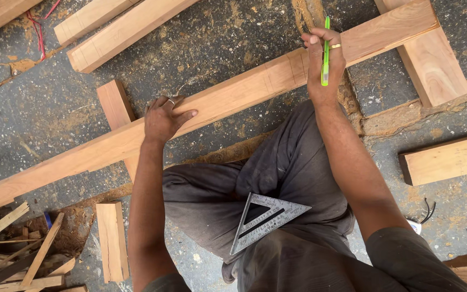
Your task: The person uses a metal speed square and a green pencil to mark straight lines and angles on several wooden planks. The person repeatedly positions the square, draws lines, and moves to different sections of the wood.
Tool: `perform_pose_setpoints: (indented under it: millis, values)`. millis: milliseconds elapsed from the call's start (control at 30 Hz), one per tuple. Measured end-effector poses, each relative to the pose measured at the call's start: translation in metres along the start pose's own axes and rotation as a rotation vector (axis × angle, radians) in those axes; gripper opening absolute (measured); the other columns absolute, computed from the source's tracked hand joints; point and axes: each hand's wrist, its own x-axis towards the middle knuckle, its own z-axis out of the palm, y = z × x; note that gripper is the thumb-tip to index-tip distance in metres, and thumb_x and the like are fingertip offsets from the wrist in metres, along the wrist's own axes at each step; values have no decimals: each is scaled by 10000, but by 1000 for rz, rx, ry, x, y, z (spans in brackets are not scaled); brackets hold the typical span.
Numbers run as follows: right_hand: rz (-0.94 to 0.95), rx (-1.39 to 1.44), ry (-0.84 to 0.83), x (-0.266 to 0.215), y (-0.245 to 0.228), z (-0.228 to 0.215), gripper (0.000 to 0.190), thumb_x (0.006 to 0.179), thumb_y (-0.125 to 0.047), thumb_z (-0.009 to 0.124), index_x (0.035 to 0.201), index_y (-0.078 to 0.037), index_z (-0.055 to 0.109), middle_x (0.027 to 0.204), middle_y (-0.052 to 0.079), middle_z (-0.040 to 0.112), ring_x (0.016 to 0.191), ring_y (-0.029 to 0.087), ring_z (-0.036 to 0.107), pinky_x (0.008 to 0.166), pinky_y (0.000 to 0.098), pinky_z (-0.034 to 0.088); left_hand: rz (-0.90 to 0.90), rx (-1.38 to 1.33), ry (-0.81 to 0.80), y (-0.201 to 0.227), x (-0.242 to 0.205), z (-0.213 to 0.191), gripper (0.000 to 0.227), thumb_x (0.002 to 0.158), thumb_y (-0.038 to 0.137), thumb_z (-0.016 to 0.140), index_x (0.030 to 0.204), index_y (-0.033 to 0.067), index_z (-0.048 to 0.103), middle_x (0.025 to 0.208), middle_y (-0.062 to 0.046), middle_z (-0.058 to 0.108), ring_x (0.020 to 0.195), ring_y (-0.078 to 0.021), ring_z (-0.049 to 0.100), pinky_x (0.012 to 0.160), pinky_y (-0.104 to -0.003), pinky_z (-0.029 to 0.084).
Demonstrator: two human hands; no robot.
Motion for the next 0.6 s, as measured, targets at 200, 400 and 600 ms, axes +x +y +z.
perform_pose_setpoints:
  millis: [200,400,600]
  values:
    - [35,25,-17,0,10,-10,231,1191,-220,540,1288,-15,585,1212,157,695,1178,244,733,1019,370,605,-1,12,41,20,1,17,962,821,817,654,1430,75,591,1342,-175,631,1304,-378,546,1158,-549,361]
    - [-24,-18,-120,1,11,-4,219,1194,-219,555,1257,-14,597,1185,164,704,1151,246,757,993,347,645,-38,42,-73,7,2,15,1185,681,860,720,1554,124,401,1481,-189,504,1402,-384,420,1192,-567,236]
    - [126,-197,-355,-13,-21,15,202,1081,-229,651,1146,-38,675,1003,115,777,833,172,693,709,326,558,-146,96,-139,-61,-26,-18,1346,539,855,776,1610,176,324,1572,-152,432,1477,-379,335,1236,-518,216]
